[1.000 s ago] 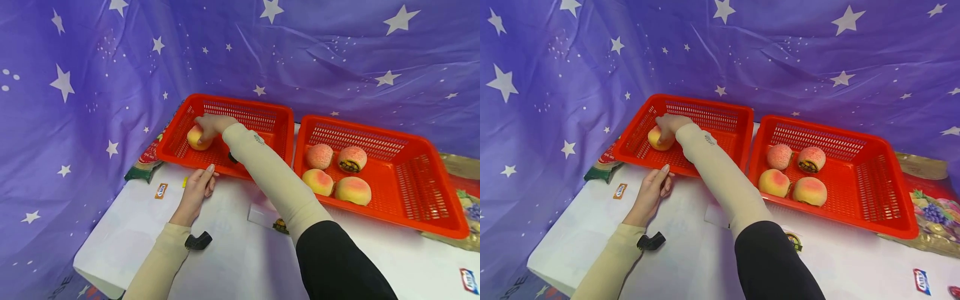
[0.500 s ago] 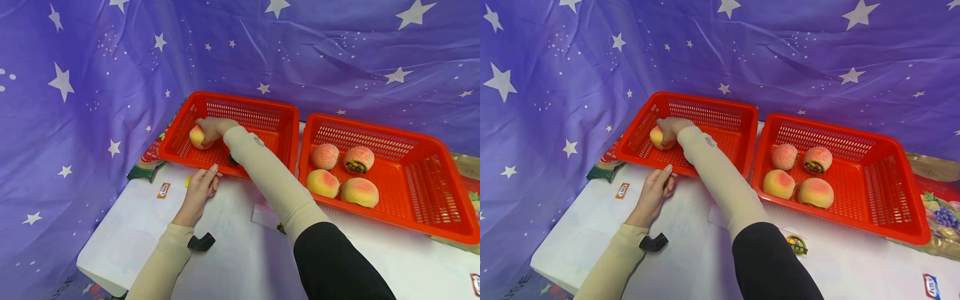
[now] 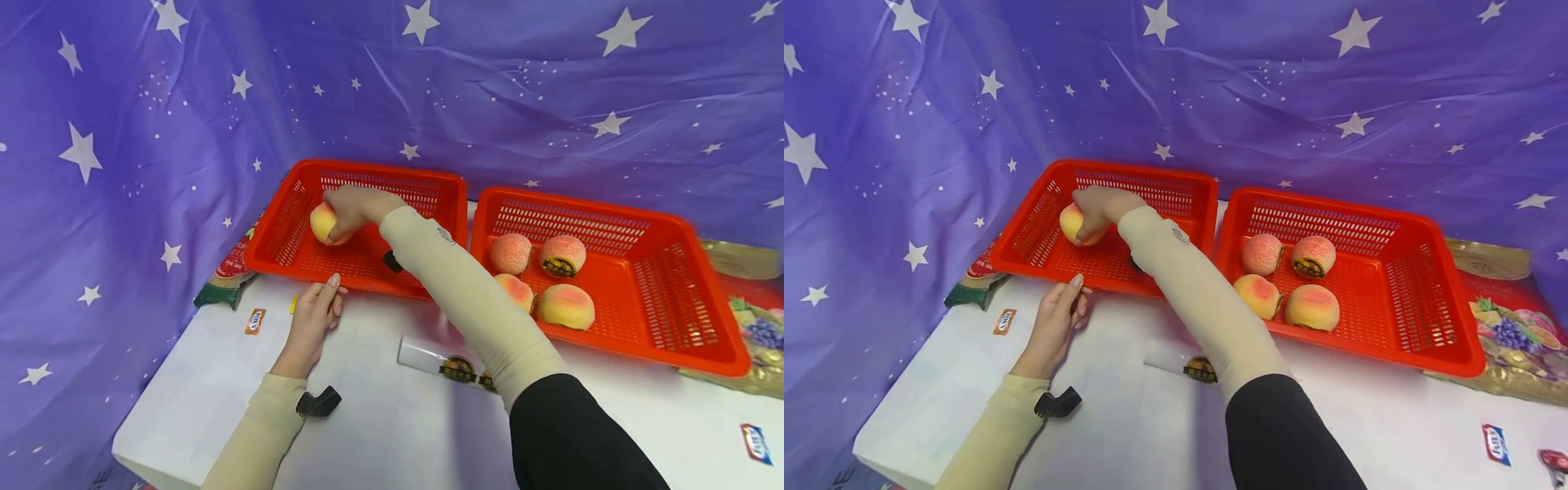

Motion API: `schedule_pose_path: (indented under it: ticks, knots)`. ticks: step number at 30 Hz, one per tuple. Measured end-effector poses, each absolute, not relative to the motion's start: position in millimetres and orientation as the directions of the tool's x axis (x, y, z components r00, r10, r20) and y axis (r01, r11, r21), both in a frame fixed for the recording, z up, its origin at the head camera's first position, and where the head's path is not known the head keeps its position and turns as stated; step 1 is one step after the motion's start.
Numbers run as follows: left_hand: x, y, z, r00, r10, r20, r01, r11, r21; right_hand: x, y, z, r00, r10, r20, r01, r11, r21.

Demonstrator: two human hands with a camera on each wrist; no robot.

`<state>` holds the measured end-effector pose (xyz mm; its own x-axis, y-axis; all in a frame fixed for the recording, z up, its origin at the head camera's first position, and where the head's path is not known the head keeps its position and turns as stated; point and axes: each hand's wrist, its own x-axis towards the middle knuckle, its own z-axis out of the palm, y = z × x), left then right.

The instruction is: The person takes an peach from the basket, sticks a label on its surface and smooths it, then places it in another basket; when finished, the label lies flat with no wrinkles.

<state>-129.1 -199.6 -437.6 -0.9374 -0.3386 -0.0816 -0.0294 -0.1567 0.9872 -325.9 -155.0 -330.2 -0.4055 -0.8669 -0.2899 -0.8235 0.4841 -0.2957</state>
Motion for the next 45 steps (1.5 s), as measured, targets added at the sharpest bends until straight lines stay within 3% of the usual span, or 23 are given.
schedule_pose_path:
  ticks: [9, 18, 23, 36, 45]
  knots:
    - [-118, -208, -436, -0.935, -0.348, -0.067, -0.019, -0.139, 0.99, -288, -102, -282, -0.428, -0.884, -0.189, -0.872, 0.459, -0.172]
    - [-122, -208, -432, -0.942, -0.337, -0.011, 0.03, -0.118, 0.993, -233, -1, -257, -0.334, -0.939, 0.081, -0.904, 0.294, -0.311]
    - [-124, -203, -434, -0.945, -0.326, -0.016, 0.029, -0.132, 0.991, -194, 56, -272, -0.339, -0.926, 0.163, -0.905, 0.274, -0.326]
    - [-127, -200, -437, -0.94, -0.34, -0.025, 0.012, -0.107, 0.994, -125, 141, -356, -0.532, -0.841, 0.1, -0.823, 0.486, -0.294]
    - [-124, -191, -426, -0.942, -0.334, -0.027, 0.003, -0.089, 0.996, -96, 162, -390, -0.701, -0.704, 0.112, -0.701, 0.652, -0.289]
